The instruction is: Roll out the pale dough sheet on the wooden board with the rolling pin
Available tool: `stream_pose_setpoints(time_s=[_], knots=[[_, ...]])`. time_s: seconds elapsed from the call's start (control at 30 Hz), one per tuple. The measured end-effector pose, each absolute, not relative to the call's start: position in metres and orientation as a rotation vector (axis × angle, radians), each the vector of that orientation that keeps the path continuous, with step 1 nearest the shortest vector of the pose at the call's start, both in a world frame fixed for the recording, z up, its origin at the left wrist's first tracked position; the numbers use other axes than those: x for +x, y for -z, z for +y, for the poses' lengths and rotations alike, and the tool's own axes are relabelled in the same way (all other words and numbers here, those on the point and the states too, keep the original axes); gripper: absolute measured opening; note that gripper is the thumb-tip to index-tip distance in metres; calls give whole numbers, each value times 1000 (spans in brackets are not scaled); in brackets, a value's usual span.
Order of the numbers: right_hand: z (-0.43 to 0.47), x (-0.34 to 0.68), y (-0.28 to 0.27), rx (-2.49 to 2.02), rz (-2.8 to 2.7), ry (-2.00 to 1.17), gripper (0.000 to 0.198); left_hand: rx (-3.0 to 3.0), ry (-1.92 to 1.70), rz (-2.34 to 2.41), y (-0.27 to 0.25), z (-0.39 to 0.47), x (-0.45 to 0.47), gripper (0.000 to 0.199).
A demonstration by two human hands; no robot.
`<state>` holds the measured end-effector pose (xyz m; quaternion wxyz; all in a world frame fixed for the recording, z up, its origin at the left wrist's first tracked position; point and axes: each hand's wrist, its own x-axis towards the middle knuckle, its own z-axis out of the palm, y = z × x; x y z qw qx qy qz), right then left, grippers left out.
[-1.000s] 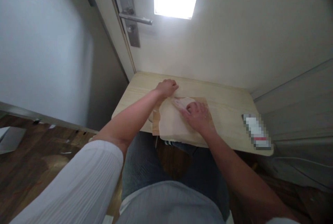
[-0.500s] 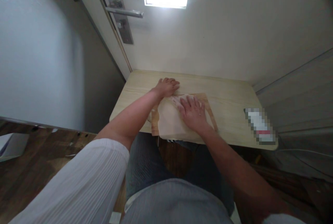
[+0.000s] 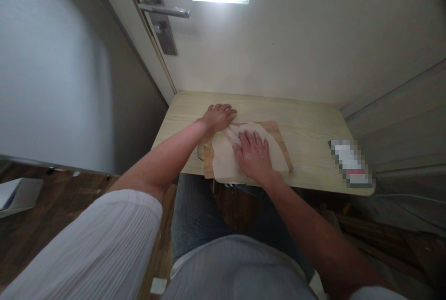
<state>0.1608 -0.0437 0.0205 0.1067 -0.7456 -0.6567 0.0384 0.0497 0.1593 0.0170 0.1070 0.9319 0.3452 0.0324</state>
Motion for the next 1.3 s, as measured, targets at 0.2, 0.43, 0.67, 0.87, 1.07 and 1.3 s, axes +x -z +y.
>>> stream_pose_setpoints(time_s=[0.2,0.43,0.67,0.87,1.07,1.3], knots=[[-50,148,-23,-2181,-1938,-151,59,2777,-105,986,-12,160,36,48],[-56,135,-24,-2155,-1951,-142,61,2810,-22,959,-14,157,24,49],[-60,124,-20,-2141,-1974,-130,68,2778,-64,962,-18,150,14,51],[-64,114,-19,-2124,-1998,-101,80,2803,-153,915,-13,149,5,49],[-71,103,-23,-2118,-2018,-143,88,2815,-192,887,-16,143,-2,50],[-78,87,-29,-2064,-2038,-210,90,2804,-203,907,-14,140,-11,51]])
